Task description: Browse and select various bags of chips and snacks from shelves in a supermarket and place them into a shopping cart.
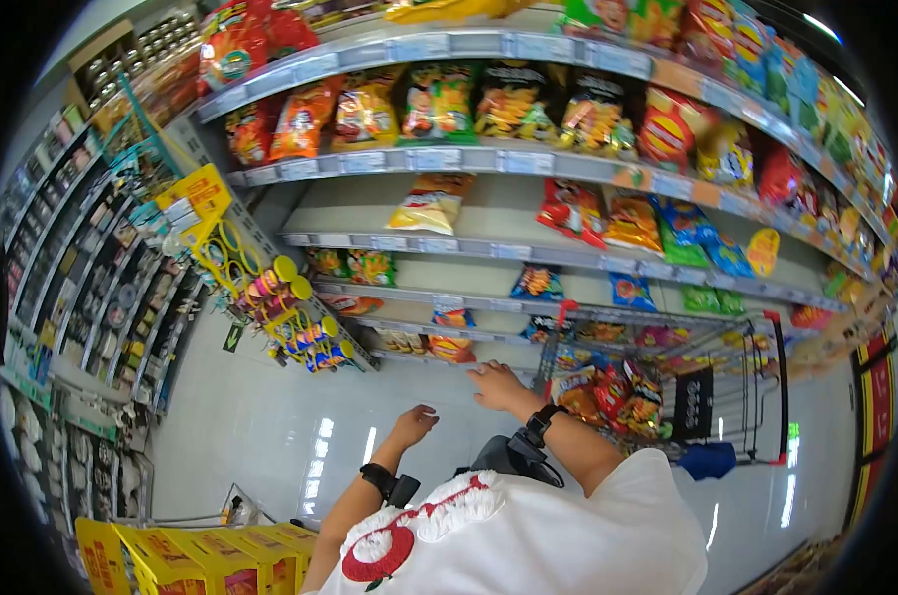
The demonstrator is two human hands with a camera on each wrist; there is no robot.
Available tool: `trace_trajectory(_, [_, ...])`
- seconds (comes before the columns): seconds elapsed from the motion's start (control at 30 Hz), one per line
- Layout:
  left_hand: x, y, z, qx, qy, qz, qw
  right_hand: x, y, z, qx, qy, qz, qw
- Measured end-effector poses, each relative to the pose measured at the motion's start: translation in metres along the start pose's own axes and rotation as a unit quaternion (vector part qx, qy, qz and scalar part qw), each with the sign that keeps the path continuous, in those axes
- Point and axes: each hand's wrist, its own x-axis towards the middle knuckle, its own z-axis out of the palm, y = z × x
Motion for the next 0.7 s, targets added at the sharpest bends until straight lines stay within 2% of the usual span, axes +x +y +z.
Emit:
trace_trajectory(0.07, [0.008,-0.015,-0.008,-0.023,-0.002,-0.007,1.000,0.032,-0.003,-0.008,0.033,-0.024,-0.019,0.999])
trace_trajectory(0.17, [0.021,-0.008,-0.034,-0.019,0.044,0.054,0.997,0.064,-0.010,-0.028,0.079,0.044,-0.035,0.995])
trace_trajectory(0.27, [0.058,0.010,-0.066,-0.037,0.137,0.050,0.989,0.092,0.007,-0.030,0.130,0.112,-0.062,0.983])
trace_trajectory(0.33, [0.091,0.016,-0.082,-0.020,0.203,0.098,0.974,0.107,0.023,-0.035,0.159,0.143,-0.056,0.975])
trace_trajectory(0.4, [0.127,0.045,-0.112,-0.001,0.251,0.150,0.956,0.120,0.031,-0.065,0.193,0.216,-0.047,0.956])
trace_trajectory(0.47, [0.153,0.082,-0.143,0.028,0.263,0.151,0.953,0.133,0.043,-0.097,0.206,0.277,-0.015,0.938])
trace_trajectory(0.57, [0.203,0.136,-0.192,0.131,0.333,0.262,0.896,0.158,0.069,-0.123,0.238,0.326,0.032,0.914])
trace_trajectory(0.7, [0.254,0.200,-0.230,0.144,0.369,0.319,0.861,0.199,0.090,-0.158,0.168,0.392,-0.016,0.905])
